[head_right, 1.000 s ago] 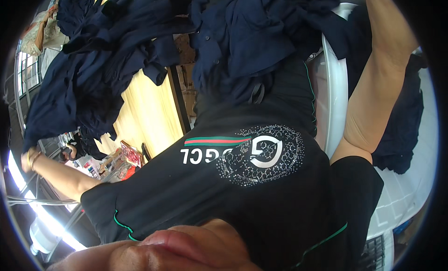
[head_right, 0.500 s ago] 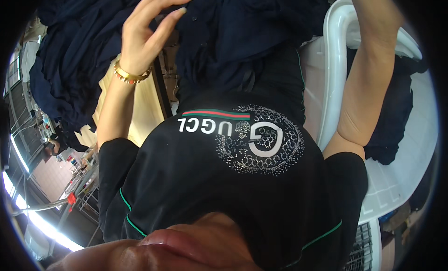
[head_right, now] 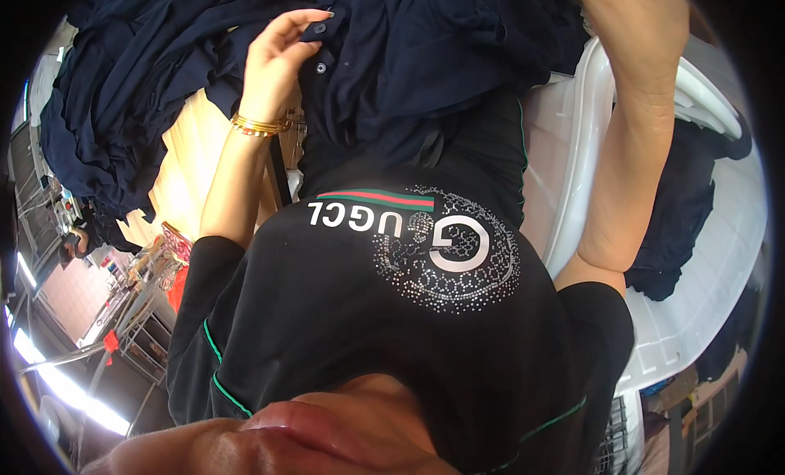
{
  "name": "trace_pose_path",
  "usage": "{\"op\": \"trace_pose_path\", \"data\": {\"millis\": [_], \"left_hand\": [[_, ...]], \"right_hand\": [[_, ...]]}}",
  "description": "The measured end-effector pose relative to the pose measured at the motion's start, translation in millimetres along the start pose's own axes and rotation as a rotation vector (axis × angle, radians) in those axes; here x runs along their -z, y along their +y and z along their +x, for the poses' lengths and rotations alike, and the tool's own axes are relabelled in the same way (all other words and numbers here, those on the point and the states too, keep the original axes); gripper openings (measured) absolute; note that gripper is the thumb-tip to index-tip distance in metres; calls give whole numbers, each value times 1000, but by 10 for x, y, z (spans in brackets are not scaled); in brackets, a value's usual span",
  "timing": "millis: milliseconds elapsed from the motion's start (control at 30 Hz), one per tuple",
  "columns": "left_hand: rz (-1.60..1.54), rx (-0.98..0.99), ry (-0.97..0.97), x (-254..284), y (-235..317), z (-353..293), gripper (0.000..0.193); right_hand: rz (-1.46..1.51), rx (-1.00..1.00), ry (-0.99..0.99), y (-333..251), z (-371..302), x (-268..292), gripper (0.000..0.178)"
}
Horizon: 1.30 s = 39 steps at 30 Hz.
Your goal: Trimming excess threads from dark blue garments using small hand-held snips in a factory setting.
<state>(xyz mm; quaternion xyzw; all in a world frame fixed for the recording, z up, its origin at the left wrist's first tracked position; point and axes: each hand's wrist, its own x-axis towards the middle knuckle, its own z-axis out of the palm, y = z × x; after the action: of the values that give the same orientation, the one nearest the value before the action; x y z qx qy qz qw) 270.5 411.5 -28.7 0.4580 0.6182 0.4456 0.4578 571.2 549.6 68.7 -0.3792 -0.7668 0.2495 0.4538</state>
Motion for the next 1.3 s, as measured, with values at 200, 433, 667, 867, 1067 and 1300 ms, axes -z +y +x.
{"op": "trace_pose_path", "data": {"millis": [200, 433, 667, 867, 1067, 1300], "left_hand": [[-961, 359, 271, 53, 80, 119, 25], [-532, 395, 203, 3, 27, -10, 28], [-739, 453, 273, -108, 300, 234, 29], [-822, 141, -48, -421, 837, 384, 23], [-844, 169, -116, -687, 1013, 358, 25], [-834, 109, -128, -692, 796, 416, 25]], "right_hand": [[-73, 13, -106, -107, -40, -138, 23], [-18, -58, -105, -100, -22, -166, 22], [-75, -42, -122, -162, -20, -110, 25], [-11, 185, -112, -168, -71, -130, 36], [-44, 314, -147, -70, -38, -219, 44], [-161, 211, -261, -1, -59, -251, 45]]}}
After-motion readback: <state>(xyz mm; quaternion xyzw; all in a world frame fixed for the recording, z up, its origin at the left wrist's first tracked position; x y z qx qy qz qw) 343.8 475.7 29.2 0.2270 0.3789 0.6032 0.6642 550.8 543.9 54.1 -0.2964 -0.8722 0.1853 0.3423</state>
